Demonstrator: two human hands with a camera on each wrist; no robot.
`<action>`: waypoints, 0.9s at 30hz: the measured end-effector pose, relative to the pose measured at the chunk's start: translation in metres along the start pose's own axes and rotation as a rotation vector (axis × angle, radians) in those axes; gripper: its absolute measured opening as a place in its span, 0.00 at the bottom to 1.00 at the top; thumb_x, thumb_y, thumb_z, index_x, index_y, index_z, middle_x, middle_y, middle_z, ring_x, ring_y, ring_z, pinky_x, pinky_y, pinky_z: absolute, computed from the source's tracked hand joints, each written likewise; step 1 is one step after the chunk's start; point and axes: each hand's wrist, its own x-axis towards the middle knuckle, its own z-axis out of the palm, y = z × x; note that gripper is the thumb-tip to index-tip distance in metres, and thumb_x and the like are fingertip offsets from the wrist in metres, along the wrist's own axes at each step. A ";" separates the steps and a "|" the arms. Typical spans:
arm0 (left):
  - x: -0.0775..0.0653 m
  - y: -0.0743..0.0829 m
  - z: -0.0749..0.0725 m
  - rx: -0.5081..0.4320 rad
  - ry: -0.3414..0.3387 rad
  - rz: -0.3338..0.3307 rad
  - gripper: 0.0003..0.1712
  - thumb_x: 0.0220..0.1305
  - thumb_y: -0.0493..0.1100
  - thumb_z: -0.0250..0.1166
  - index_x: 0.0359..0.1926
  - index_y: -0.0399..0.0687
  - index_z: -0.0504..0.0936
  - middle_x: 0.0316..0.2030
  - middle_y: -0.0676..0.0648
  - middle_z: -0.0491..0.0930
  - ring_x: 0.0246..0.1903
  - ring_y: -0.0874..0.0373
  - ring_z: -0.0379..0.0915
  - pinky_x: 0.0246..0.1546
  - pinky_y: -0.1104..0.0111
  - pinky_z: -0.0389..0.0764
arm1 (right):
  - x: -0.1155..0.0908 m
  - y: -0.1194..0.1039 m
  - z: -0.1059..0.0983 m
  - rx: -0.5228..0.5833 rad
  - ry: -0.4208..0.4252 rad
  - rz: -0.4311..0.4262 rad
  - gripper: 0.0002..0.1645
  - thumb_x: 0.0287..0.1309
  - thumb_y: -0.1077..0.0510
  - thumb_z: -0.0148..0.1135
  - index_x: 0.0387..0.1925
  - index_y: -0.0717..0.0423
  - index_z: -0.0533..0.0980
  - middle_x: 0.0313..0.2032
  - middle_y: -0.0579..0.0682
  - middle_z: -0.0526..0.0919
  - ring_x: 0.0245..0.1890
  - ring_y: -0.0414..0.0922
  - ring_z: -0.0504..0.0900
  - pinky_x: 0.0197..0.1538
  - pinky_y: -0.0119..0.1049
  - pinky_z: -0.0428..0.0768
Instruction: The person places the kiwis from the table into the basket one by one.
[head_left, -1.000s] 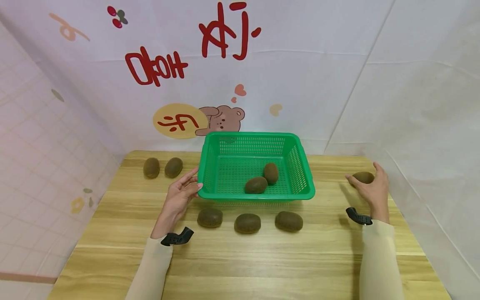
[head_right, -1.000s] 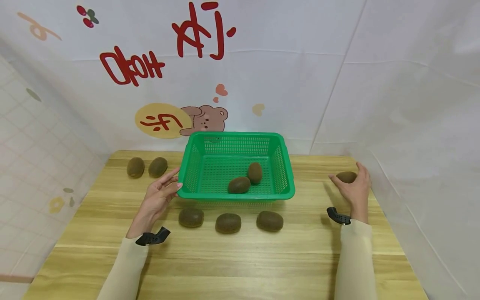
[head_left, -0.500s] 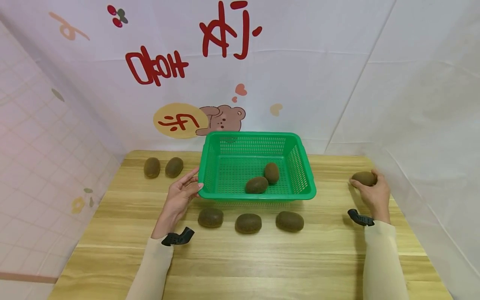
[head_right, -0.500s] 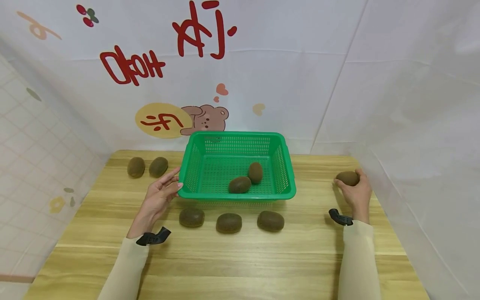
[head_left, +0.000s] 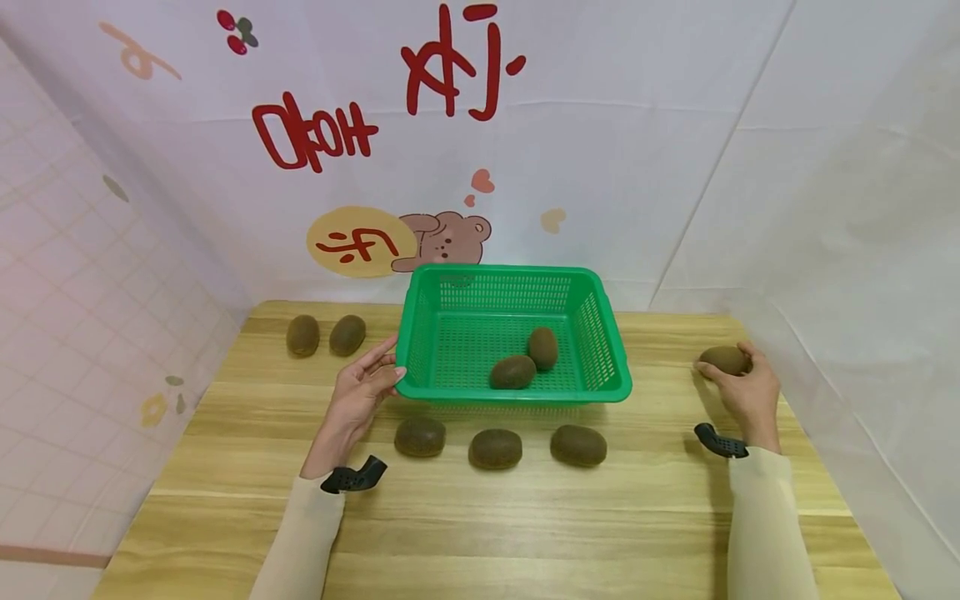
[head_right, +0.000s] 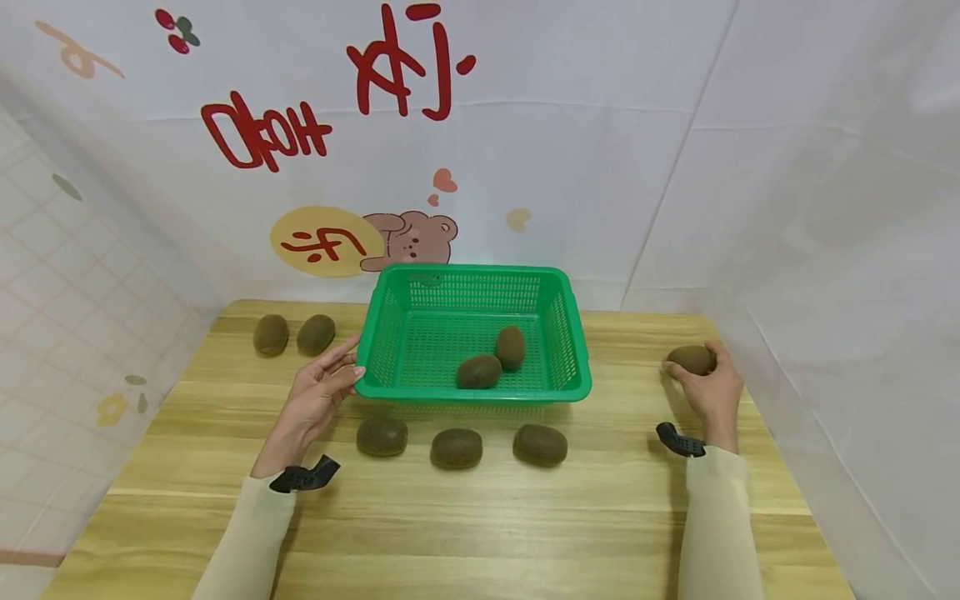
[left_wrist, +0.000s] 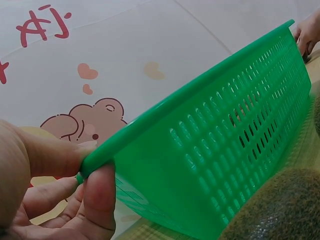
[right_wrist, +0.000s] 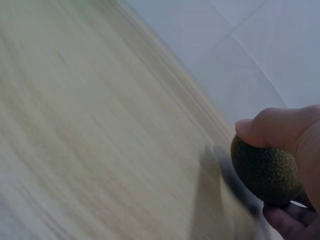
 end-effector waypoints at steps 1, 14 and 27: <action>0.000 -0.001 0.000 0.001 0.000 0.002 0.38 0.70 0.29 0.63 0.78 0.46 0.64 0.47 0.52 0.74 0.34 0.67 0.76 0.32 0.78 0.81 | 0.000 0.000 0.000 -0.001 -0.002 0.000 0.63 0.60 0.34 0.69 0.83 0.53 0.47 0.77 0.67 0.56 0.70 0.69 0.65 0.60 0.62 0.74; 0.002 -0.004 -0.001 0.013 -0.002 0.019 0.38 0.70 0.29 0.63 0.78 0.47 0.64 0.48 0.53 0.75 0.33 0.68 0.77 0.32 0.77 0.81 | -0.005 -0.014 0.005 -0.001 0.020 -0.066 0.58 0.59 0.36 0.71 0.81 0.49 0.54 0.73 0.65 0.67 0.66 0.61 0.71 0.46 0.25 0.71; 0.003 -0.002 0.000 0.008 0.005 0.013 0.37 0.70 0.29 0.63 0.77 0.44 0.64 0.46 0.53 0.76 0.33 0.68 0.76 0.31 0.78 0.81 | -0.013 -0.041 0.009 0.042 0.030 -0.123 0.56 0.58 0.38 0.73 0.80 0.48 0.57 0.73 0.61 0.68 0.67 0.58 0.73 0.65 0.44 0.78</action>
